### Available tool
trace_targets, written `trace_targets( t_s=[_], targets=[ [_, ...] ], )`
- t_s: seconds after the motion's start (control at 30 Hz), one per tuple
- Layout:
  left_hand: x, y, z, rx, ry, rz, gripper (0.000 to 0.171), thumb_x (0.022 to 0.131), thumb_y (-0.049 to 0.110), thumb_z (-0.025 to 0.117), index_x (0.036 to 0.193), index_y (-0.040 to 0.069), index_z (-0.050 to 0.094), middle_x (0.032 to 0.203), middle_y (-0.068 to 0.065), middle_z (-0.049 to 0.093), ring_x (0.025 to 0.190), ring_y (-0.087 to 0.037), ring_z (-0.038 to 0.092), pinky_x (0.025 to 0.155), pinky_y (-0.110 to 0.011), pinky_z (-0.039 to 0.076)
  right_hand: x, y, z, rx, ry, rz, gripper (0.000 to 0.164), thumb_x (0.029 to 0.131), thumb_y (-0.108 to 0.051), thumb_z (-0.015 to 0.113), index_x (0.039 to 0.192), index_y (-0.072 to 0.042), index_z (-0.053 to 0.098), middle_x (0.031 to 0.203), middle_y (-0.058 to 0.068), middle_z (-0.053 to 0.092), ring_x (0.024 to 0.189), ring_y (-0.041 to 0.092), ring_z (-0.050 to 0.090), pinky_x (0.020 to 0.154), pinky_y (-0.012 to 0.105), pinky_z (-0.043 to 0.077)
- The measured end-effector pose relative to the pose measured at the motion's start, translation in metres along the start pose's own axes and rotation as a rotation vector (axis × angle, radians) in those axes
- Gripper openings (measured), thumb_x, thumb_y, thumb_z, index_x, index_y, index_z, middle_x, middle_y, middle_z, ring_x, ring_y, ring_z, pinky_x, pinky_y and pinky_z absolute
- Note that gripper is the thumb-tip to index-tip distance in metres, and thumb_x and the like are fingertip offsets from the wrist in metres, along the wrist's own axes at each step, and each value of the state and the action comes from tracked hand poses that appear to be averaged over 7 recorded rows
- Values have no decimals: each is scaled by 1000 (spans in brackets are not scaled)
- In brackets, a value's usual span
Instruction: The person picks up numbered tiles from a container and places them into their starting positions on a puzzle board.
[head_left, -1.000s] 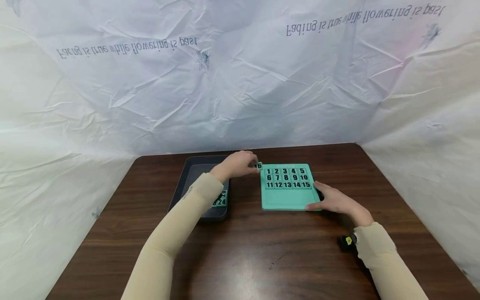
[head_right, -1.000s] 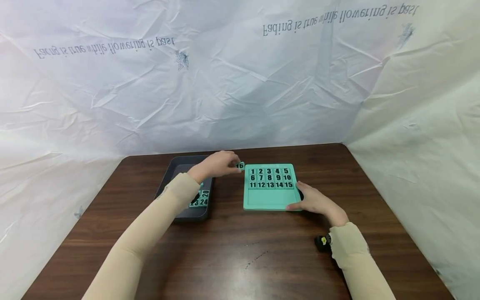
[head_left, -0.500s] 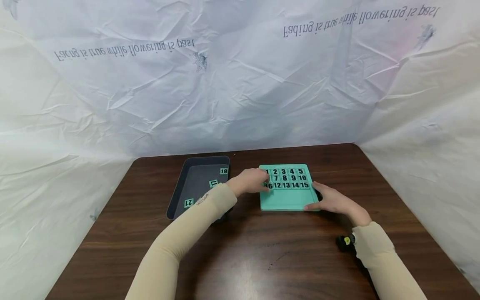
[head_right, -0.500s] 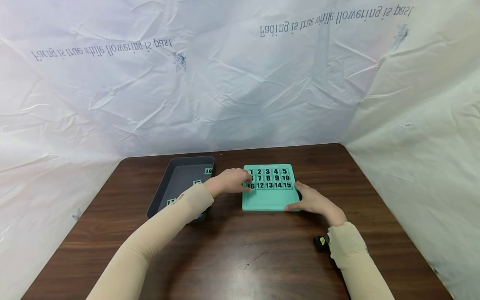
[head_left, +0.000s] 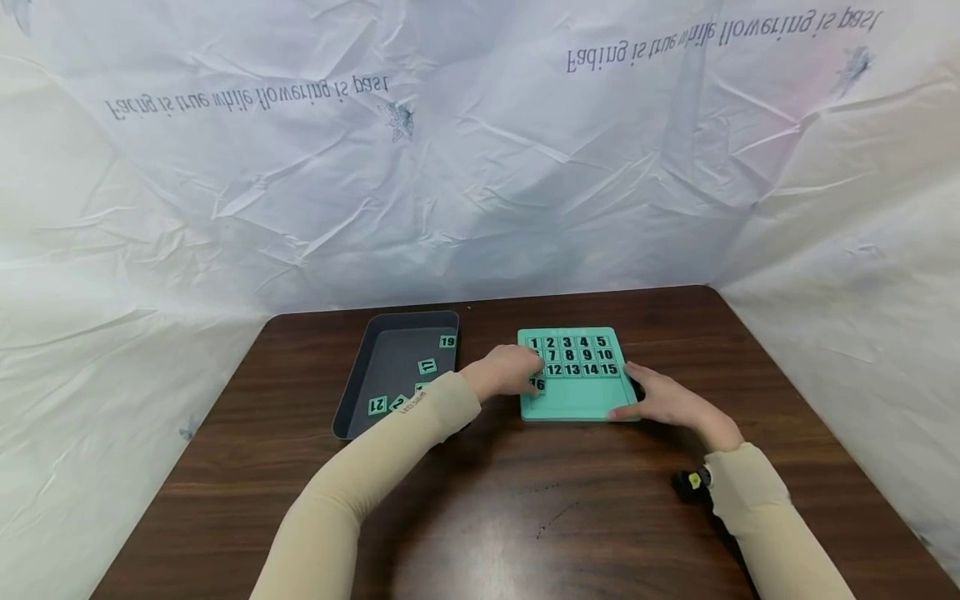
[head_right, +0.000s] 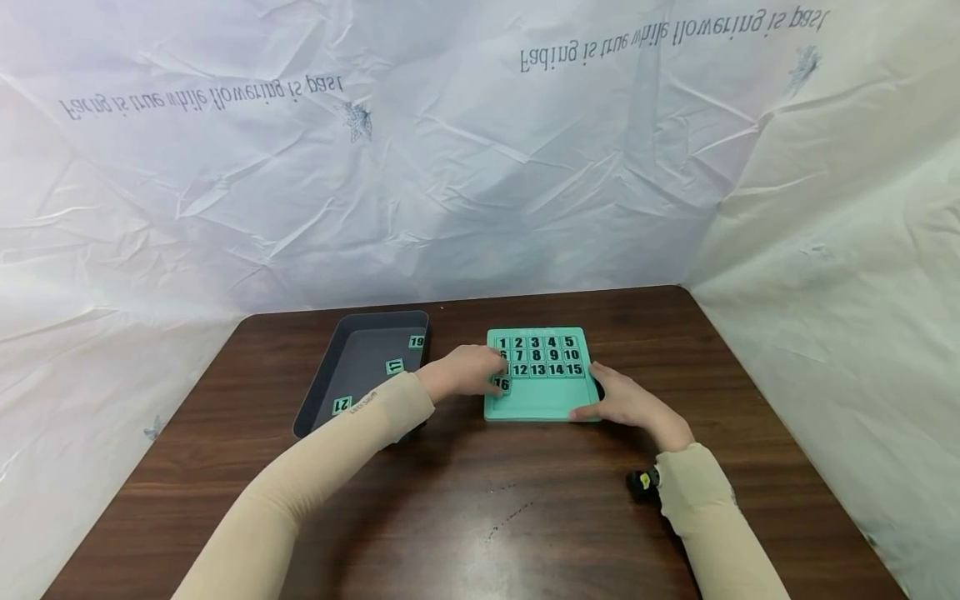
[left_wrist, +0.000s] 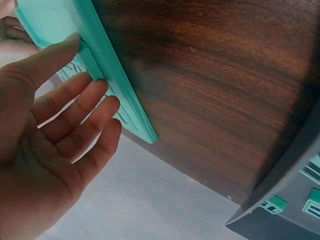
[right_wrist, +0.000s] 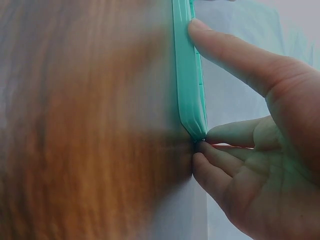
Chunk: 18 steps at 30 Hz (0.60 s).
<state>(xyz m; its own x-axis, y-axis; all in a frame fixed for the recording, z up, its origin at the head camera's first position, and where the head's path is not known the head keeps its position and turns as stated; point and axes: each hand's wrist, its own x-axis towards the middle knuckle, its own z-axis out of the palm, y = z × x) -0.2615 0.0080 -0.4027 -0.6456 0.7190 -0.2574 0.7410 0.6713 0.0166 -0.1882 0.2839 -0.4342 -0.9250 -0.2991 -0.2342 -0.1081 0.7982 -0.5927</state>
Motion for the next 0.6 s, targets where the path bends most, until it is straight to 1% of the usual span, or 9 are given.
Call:
trace_targets(
  t_s=[0.13,0.33,0.47,0.6],
  targets=[
    [2,0,1,1,8,-5,24,94,37,74,108,17,70,97,4,66,78,-11,56,68,-28,49,1,1,1,9,-2,3,114,85,-51,78,154,15,17,158,38,16,143,55,22,109,67,31],
    [5,0,4,10,-3,-21,33,93,39,74,118,17,68,107,3,66,87,-11,61,73,-29,52,1,1,1,3,-4,-1,114,84,-52,78,154,15,17,157,39,16,143,55,22,109,68,30],
    [6,-1,5,15,-11,-20,37,92,39,75,121,17,67,113,2,66,94,-13,63,77,-30,54,0,-2,0,-4,-1,-7,114,84,-50,79,153,16,18,157,40,17,142,56,23,108,68,31],
    [7,-2,5,18,-10,-19,39,91,38,77,123,18,66,115,2,66,97,-13,63,79,-30,54,-1,-3,0,-1,3,-6,114,84,-50,79,153,16,17,157,40,17,142,56,23,108,67,32]
  ],
)
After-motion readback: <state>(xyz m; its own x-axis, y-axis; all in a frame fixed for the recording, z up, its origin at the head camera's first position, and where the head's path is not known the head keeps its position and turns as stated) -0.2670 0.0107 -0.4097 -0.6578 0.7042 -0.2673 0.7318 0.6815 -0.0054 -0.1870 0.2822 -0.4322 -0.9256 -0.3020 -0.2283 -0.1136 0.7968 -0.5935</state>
